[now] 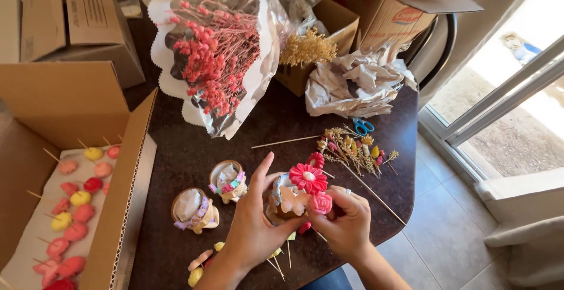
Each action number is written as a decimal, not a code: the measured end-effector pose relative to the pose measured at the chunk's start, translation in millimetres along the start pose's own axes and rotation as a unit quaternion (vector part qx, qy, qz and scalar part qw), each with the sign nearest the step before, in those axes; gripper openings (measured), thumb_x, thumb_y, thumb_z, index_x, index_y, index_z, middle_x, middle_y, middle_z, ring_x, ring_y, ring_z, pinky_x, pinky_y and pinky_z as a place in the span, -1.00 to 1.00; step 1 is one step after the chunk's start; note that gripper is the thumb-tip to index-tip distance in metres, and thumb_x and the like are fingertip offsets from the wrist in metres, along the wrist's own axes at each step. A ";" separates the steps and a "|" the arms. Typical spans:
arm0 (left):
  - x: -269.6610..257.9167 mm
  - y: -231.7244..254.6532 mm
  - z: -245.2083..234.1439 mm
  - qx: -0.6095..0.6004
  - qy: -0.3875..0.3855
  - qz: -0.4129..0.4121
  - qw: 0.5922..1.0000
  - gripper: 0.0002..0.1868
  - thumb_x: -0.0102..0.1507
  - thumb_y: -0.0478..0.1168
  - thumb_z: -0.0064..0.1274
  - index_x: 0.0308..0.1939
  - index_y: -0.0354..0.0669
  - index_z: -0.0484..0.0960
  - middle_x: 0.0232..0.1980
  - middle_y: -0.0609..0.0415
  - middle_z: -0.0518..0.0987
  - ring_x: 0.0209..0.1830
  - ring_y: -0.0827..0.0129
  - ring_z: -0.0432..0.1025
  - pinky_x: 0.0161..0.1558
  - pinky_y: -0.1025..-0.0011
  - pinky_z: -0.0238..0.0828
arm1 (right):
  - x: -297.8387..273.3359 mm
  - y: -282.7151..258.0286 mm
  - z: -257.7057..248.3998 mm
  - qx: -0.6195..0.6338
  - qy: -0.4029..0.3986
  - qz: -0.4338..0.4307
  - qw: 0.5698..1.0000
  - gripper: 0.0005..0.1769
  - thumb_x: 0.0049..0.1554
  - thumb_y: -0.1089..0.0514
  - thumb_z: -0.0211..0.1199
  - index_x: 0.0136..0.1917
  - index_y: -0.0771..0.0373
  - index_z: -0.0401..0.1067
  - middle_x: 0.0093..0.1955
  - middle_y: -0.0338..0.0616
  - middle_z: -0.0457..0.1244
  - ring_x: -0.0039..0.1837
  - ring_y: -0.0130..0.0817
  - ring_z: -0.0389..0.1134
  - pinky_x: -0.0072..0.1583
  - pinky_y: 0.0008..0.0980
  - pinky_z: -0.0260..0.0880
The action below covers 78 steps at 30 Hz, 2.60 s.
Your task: Decorating small candles in pots by inserting various floral picks and a large artificial flower into the base material.
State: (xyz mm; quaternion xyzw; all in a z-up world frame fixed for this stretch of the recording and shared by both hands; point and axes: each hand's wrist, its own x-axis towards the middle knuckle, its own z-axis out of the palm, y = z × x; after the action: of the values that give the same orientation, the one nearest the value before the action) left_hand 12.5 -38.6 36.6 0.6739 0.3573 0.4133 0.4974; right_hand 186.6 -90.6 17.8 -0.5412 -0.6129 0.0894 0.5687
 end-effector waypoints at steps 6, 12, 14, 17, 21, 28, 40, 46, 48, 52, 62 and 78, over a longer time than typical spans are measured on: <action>-7.2 -9.1 4.0 0.012 0.033 0.039 0.999 0.30 -0.07 -0.18 0.52 0.59 -0.04 -0.03 0.21 -0.13 0.60 0.15 0.28 0.58 0.17 0.43 0.48 | -13.0 4.4 4.3 -0.015 0.021 0.051 0.998 -0.62 -0.02 0.26 0.39 -0.46 0.10 0.21 -0.51 -0.43 -0.04 -0.39 -0.57 -0.09 -0.30 -0.48 -0.07; -9.5 -12.0 4.6 0.032 0.045 0.063 0.997 0.30 -0.08 -0.19 0.54 0.59 -0.07 -0.02 0.27 -0.19 0.57 0.24 0.21 0.55 0.21 0.40 0.47 | -18.6 7.6 10.8 0.014 0.034 0.099 0.994 -0.67 -0.03 0.30 0.40 -0.46 0.10 0.29 -0.51 -0.48 -0.07 -0.38 -0.63 -0.13 -0.31 -0.51 -0.11; -9.4 -13.5 3.9 0.030 0.049 0.052 0.997 0.29 -0.07 -0.17 0.53 0.59 -0.05 -0.02 0.28 -0.20 0.57 0.24 0.22 0.56 0.18 0.41 0.50 | -19.0 10.0 12.5 0.019 0.030 0.110 0.993 -0.67 -0.03 0.30 0.39 -0.46 0.09 0.29 -0.51 -0.48 -0.07 -0.37 -0.63 -0.13 -0.31 -0.51 -0.11; -8.1 -15.7 4.3 0.046 0.048 0.057 0.996 0.27 -0.05 -0.19 0.51 0.59 -0.05 -0.03 0.26 -0.19 0.57 0.19 0.20 0.58 0.18 0.41 0.49 | -19.5 11.8 13.1 0.012 0.037 0.108 0.993 -0.73 -0.04 0.29 0.44 -0.42 0.10 0.37 -0.51 -0.49 -0.02 -0.37 -0.67 -0.09 -0.30 -0.53 -0.07; -7.2 -12.7 4.4 0.026 0.050 0.050 0.997 0.27 -0.05 -0.18 0.49 0.59 -0.06 -0.04 0.26 -0.24 0.57 0.31 0.18 0.52 0.24 0.37 0.43 | -16.7 8.1 13.1 0.043 0.034 0.130 0.990 -0.73 0.00 0.27 0.43 -0.43 0.12 0.38 -0.50 -0.48 -0.02 -0.37 -0.66 -0.09 -0.31 -0.53 -0.11; -4.8 -15.5 5.1 0.037 0.050 0.047 0.997 0.25 0.01 -0.09 0.44 0.60 -0.07 -0.08 0.27 -0.25 0.57 0.31 0.18 0.52 0.25 0.35 0.39 | -8.8 1.3 13.4 0.060 0.031 0.054 0.996 -0.80 0.00 0.29 0.42 -0.39 0.24 0.44 -0.41 -0.30 0.17 -0.35 -0.56 0.07 -0.30 -0.53 0.01; -5.6 -18.3 6.3 0.004 0.034 0.045 0.998 0.30 -0.02 -0.12 0.48 0.61 -0.06 -0.10 0.24 -0.09 0.58 0.18 0.31 0.56 0.21 0.41 0.44 | -8.0 10.6 6.0 0.085 0.011 0.024 0.996 -0.93 -0.01 0.23 0.49 -0.21 0.18 0.62 -0.29 -0.24 0.38 -0.27 -0.53 0.34 -0.21 -0.56 0.38; -5.4 -19.3 8.1 -0.011 0.048 0.018 0.999 0.35 -0.10 -0.13 0.54 0.60 -0.03 -0.06 0.20 -0.07 0.62 0.14 0.33 0.59 0.17 0.43 0.45 | -14.0 32.8 3.3 0.190 -0.019 0.122 0.974 -0.89 -0.03 0.27 0.51 -0.17 0.19 0.67 -0.26 -0.17 0.42 -0.15 -0.47 0.30 -0.09 -0.50 0.37; -5.2 -18.9 6.8 -0.013 0.052 0.022 0.998 0.33 -0.08 -0.13 0.53 0.60 -0.06 -0.05 0.19 -0.07 0.61 0.13 0.33 0.59 0.16 0.43 0.46 | -11.0 31.0 -3.1 0.188 -0.057 0.116 0.974 -0.86 -0.01 0.24 0.50 -0.12 0.21 0.67 -0.25 -0.15 0.41 -0.14 -0.45 0.32 -0.07 -0.48 0.37; -5.3 -18.8 3.7 0.001 0.051 0.024 0.998 0.31 -0.05 -0.03 0.51 0.60 -0.05 -0.06 0.24 -0.11 0.61 0.22 0.29 0.56 0.21 0.40 0.43 | -3.3 28.1 -12.8 0.130 -0.131 0.071 0.980 -0.84 0.14 0.16 0.35 -0.02 0.19 0.67 -0.17 -0.17 0.41 -0.10 -0.42 0.40 0.00 -0.43 0.42; -8.6 -15.7 4.9 -0.019 0.046 0.025 0.998 0.29 -0.06 -0.17 0.50 0.60 -0.05 -0.04 0.26 -0.11 0.61 0.19 0.32 0.57 0.21 0.44 0.41 | 0.0 7.8 3.4 0.085 -0.031 -0.037 0.995 -0.77 0.06 0.19 0.42 -0.37 0.23 0.45 -0.31 -0.28 0.21 -0.29 -0.48 0.17 -0.22 -0.49 0.16; -12.6 -30.8 8.0 0.030 0.097 0.142 0.985 0.14 0.07 -0.14 0.41 0.57 -0.22 -0.01 0.29 -0.23 0.57 0.15 0.19 0.61 0.19 0.39 0.51 | -20.3 9.0 27.2 0.084 0.058 0.091 0.991 -0.74 -0.02 0.38 0.23 -0.47 0.17 0.32 -0.37 -0.37 0.16 -0.24 -0.57 0.11 -0.16 -0.51 0.14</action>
State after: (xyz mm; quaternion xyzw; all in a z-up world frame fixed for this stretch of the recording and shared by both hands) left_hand 12.6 -45.1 3.0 0.6894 0.3167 0.5318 0.3762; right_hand 165.3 -88.8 -10.1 -0.5491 -0.5176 0.1606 0.6362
